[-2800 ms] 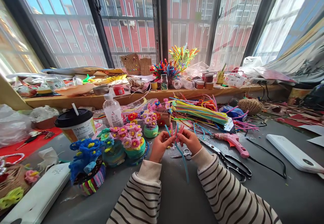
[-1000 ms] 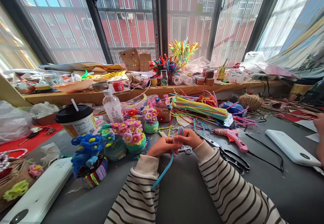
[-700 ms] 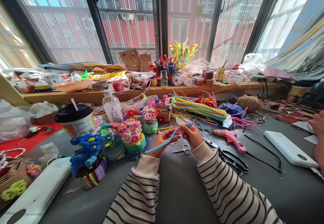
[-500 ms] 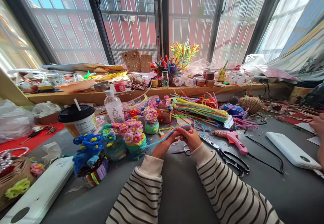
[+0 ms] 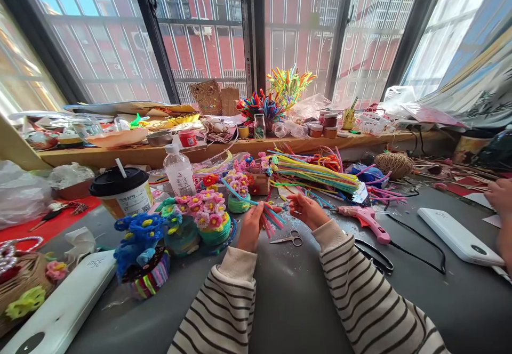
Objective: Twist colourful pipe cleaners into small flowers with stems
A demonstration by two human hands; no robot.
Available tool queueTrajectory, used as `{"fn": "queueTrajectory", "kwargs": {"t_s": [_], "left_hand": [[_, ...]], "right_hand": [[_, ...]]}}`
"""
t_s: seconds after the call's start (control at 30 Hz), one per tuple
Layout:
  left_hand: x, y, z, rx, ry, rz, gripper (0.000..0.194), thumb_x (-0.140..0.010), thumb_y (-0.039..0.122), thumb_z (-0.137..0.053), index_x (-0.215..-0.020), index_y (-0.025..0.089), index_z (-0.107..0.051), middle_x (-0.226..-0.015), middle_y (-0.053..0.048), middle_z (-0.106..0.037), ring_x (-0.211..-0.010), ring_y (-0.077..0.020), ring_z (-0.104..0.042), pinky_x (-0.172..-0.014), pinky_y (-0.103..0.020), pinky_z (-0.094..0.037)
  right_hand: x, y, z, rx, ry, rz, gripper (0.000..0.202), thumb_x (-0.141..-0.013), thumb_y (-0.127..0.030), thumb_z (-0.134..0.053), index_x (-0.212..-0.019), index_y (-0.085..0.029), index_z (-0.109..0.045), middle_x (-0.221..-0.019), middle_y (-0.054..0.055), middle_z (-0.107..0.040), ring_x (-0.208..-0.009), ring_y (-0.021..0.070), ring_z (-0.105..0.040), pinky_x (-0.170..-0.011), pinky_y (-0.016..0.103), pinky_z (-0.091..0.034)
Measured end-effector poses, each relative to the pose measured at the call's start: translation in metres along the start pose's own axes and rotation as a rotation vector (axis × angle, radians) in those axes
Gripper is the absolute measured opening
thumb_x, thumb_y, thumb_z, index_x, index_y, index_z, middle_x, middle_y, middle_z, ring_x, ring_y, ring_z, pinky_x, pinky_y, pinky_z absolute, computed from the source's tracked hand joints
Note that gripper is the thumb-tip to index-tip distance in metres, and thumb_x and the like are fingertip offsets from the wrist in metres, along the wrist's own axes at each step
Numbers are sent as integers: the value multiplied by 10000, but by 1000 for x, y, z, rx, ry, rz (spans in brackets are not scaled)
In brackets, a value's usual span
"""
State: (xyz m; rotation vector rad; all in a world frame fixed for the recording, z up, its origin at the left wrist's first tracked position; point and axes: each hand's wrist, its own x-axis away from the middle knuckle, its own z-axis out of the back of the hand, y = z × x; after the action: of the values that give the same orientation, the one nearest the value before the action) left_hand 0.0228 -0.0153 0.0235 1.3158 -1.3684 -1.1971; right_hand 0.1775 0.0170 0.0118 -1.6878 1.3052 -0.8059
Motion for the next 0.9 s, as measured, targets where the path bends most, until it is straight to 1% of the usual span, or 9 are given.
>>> {"fn": "queueTrajectory", "kwargs": {"t_s": [0.03,0.1,0.2,0.3,0.4,0.5,0.57,0.73,0.9], "left_hand": [[0,-2,0,-1,-39,31,275,-701,425,-394,-763,186,-517,-705,-47,-624,-620,-150,-566,-532,-236,-417],[1,-5,-2,10,-187,92,238,-668,419,-447,-685,191,-512,-571,-18,-591,-523,-134,-545,-512,-232,-408],[4,-7,-5,-26,-382,195,237,-634,436,-483,-595,203,-486,-417,43,-464,-342,-78,-424,-436,-215,-371],[5,-8,-6,-65,-453,238,264,-626,456,-488,-556,203,-458,-358,84,-319,-267,-34,-260,-363,-195,-304],[4,-9,-6,-71,-528,241,284,-624,462,-495,-572,186,-452,-368,95,-289,-278,-24,-231,-360,-191,-306],[2,-11,-6,-83,-536,200,313,-621,471,-499,-594,165,-438,-430,64,-403,-325,-39,-347,-369,-189,-316],[1,-13,-6,-88,-541,206,316,-636,476,-480,-602,168,-415,-440,58,-427,-328,-44,-366,-347,-184,-281],[0,-13,-6,-21,-539,251,317,-654,471,-459,-556,186,-361,-377,95,-288,-268,-15,-194,-309,-186,-131],[-1,-12,-5,21,-525,268,326,-636,495,-467,-593,179,-402,-381,98,-239,-288,-10,-134,-322,-189,-62]], "right_hand": [[0,-1,2,22,-6,13,330,-541,-464,-610,-710,-181,-631,-599,-21,-537,-511,53,-480,-531,194,-405],[0,-1,0,96,-63,20,322,-557,-438,-610,-741,-175,-631,-593,-28,-522,-483,40,-451,-498,178,-384],[1,6,-9,211,-170,37,322,-559,-408,-618,-769,-163,-625,-547,-45,-494,-432,27,-391,-437,163,-342],[1,14,-15,297,-236,51,297,-582,-402,-604,-753,-159,-613,-487,-57,-464,-386,26,-361,-387,162,-305],[1,15,-15,301,-196,69,269,-603,-416,-583,-656,-152,-595,-434,-60,-436,-360,35,-372,-363,169,-296],[2,12,-16,212,-51,95,290,-573,-432,-599,-603,-143,-584,-434,-52,-452,-367,39,-387,-370,175,-315],[2,10,-16,140,36,115,297,-545,-427,-621,-606,-139,-592,-456,-43,-479,-384,42,-405,-386,179,-334],[3,9,-19,-12,97,125,270,-516,-395,-655,-619,-148,-620,-480,-34,-508,-402,44,-422,-403,183,-363],[4,2,-15,-79,138,134,254,-502,-374,-673,-606,-148,-624,-479,-37,-504,-422,35,-435,-423,165,-395]]}}
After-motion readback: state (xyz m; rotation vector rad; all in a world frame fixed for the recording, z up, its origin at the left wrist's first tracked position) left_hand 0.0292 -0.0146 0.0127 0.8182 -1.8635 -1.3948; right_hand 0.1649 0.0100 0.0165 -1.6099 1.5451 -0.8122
